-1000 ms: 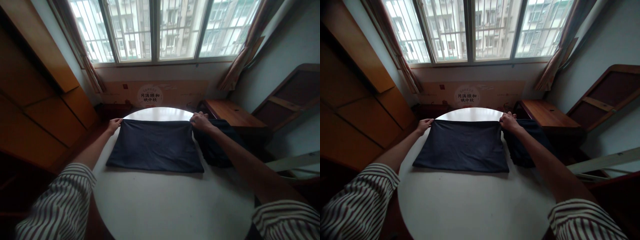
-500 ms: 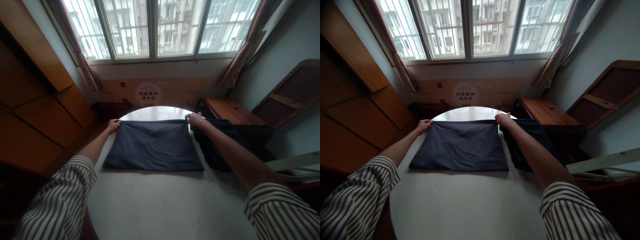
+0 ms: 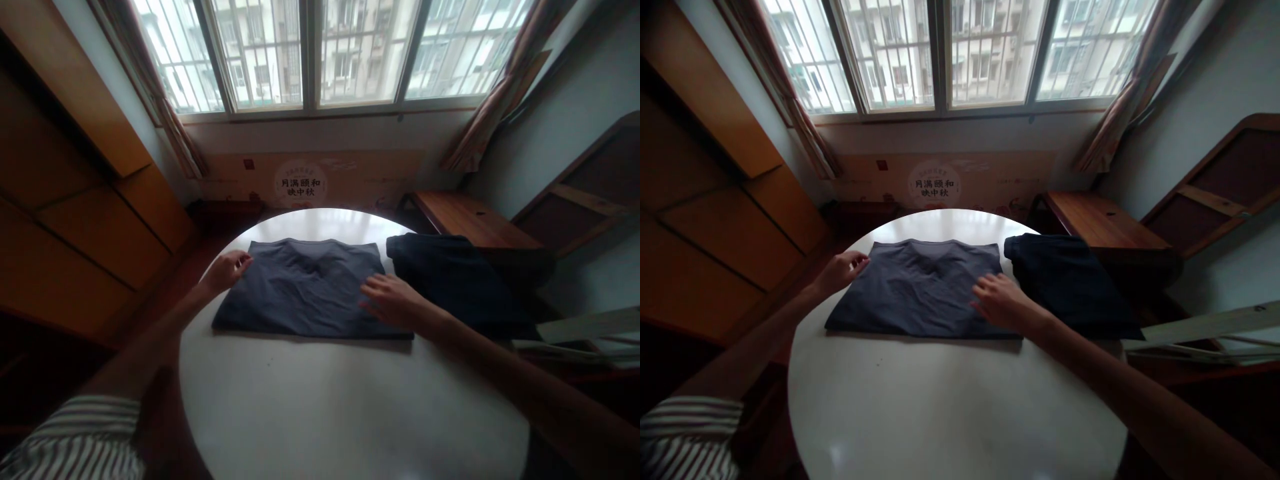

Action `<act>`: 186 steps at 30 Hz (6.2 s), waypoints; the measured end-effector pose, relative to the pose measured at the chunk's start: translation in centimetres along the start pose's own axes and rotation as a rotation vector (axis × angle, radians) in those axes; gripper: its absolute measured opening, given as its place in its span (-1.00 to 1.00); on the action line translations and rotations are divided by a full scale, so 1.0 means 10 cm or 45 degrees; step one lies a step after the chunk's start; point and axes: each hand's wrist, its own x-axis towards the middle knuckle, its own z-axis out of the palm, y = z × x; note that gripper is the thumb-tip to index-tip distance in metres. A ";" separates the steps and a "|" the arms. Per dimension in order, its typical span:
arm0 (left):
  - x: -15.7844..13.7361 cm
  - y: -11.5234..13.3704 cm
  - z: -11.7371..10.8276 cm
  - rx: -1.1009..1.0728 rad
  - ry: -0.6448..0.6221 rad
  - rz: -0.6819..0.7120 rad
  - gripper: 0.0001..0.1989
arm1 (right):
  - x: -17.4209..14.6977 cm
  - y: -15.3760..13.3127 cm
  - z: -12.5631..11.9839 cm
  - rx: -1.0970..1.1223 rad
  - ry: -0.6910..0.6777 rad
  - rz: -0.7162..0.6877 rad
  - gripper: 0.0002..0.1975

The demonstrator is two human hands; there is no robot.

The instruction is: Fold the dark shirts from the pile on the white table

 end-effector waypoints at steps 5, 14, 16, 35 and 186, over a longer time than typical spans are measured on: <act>-1.18 0.12 -0.19 0.235 -0.192 0.465 -0.65 | -0.87 -0.38 0.28 -0.109 0.172 -0.073 -0.77; -1.52 0.01 -0.24 0.563 -0.130 0.753 -0.65 | -0.90 -0.23 0.37 -0.281 0.167 0.056 -0.69; -1.59 -0.04 -0.27 0.587 -0.139 0.775 -0.61 | -0.97 -0.21 0.38 -0.270 0.195 0.050 -0.70; -0.70 1.33 0.30 0.254 -0.270 0.567 -0.63 | 0.10 -0.59 0.09 0.429 0.212 0.233 -0.64; -1.57 1.84 0.31 0.516 0.147 0.836 -0.55 | 1.50 0.66 -0.20 1.881 -0.586 0.248 -0.60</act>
